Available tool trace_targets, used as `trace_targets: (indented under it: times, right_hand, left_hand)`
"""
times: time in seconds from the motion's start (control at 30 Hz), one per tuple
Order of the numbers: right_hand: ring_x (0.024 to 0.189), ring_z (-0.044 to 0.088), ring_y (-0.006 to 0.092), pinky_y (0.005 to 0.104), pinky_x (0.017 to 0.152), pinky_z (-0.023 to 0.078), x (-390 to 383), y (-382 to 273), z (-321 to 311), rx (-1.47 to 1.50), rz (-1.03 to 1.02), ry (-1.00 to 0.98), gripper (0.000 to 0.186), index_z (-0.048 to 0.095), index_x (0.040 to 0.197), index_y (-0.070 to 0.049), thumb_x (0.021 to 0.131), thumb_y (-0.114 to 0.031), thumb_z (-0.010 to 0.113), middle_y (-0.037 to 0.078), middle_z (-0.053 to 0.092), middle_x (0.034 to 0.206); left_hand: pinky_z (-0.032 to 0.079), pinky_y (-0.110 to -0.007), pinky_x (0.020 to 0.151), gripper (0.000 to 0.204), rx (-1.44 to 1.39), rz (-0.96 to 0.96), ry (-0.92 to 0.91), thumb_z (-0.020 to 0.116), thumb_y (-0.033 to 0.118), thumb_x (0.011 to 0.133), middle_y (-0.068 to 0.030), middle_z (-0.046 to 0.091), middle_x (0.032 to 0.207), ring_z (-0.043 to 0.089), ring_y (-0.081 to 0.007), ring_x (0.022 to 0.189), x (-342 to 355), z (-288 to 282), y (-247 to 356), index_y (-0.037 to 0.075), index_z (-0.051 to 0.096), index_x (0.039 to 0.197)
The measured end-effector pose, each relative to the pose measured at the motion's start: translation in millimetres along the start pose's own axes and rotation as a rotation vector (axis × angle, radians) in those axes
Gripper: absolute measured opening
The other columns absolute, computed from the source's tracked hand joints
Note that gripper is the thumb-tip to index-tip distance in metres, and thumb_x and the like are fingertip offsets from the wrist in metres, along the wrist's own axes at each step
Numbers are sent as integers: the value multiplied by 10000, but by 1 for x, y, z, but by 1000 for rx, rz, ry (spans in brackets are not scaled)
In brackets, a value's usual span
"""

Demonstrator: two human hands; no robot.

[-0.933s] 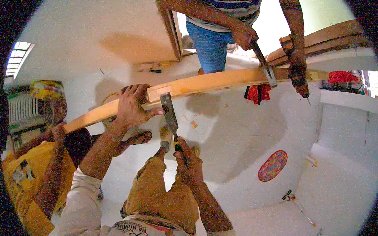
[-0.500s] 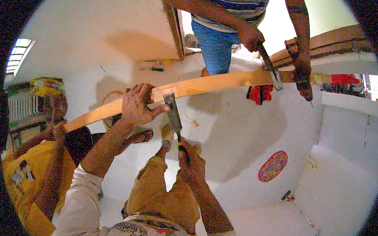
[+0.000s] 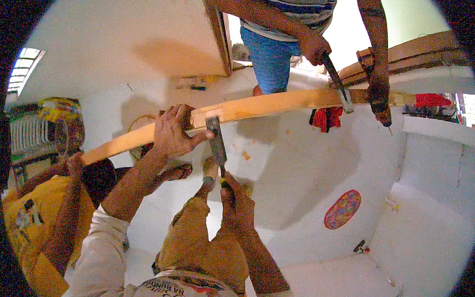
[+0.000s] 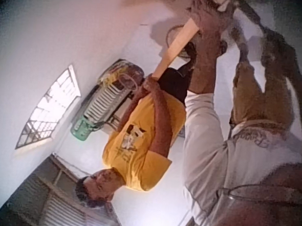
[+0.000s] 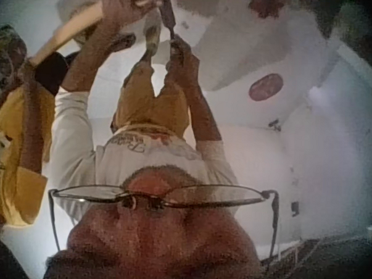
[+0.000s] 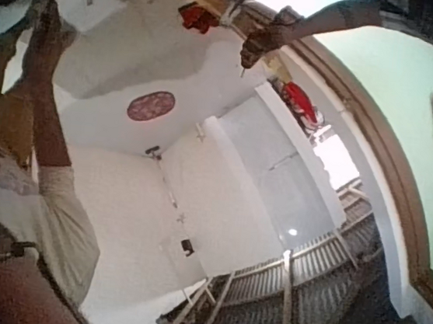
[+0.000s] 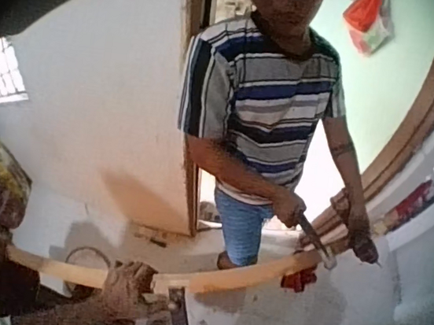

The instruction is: Measure, chisel, and hammer a door frame or door section for hinge placement.

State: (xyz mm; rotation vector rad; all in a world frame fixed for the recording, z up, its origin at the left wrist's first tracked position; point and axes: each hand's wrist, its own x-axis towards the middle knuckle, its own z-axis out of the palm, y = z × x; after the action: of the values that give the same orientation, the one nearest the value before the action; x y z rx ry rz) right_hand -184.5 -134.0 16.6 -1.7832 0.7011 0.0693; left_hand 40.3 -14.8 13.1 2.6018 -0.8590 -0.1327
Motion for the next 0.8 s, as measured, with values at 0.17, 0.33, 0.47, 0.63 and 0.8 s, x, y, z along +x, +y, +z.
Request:
trace_targets:
  times: [0.17, 0.33, 0.47, 0.63, 0.8]
  right_hand:
    - [966, 656, 317, 393, 884, 494, 2, -4, -2, -61, 44, -53, 428, 516, 1345, -150, 926, -133, 600, 139, 664, 1134]
    - [985, 653, 322, 398, 896, 490, 10, 4, 4, -22, -29, -45, 423, 514, 1345, -127, 931, -152, 596, 144, 656, 1149]
    - [971, 659, 326, 422, 862, 502, -4, 6, 0, -30, -38, -33, 406, 509, 1344, -127, 946, -162, 575, 159, 650, 1167]
    - [1009, 635, 330, 438, 887, 458, 1, -2, 4, -63, -15, -47, 402, 509, 1341, -124, 945, -150, 568, 162, 651, 1158]
    - [1014, 624, 342, 428, 891, 458, 10, -4, 5, 0, -93, -42, 401, 516, 1336, -115, 941, -155, 572, 163, 670, 1097]
  left_hand:
    - [425, -454, 766, 675, -13, -51, -49, 717, 645, 696, -91, 604, 805, 606, -305, 864, 0, 1, -1, 63, 588, 1013]
    - [425, -453, 772, 669, -45, -31, 31, 725, 628, 696, -96, 608, 828, 602, -312, 883, 3, 8, -7, 59, 585, 1018]
    - [404, -467, 789, 667, -25, -3, 22, 695, 657, 704, -88, 602, 841, 597, -310, 887, 0, 7, -7, 64, 572, 984]
    - [412, -476, 827, 704, -42, -41, -55, 704, 630, 713, -132, 614, 923, 591, -339, 942, 2, 0, -5, 44, 571, 1081]
    - [412, -484, 839, 728, -31, -2, -24, 699, 634, 717, -147, 618, 966, 587, -346, 964, 1, -2, -4, 30, 565, 1101]
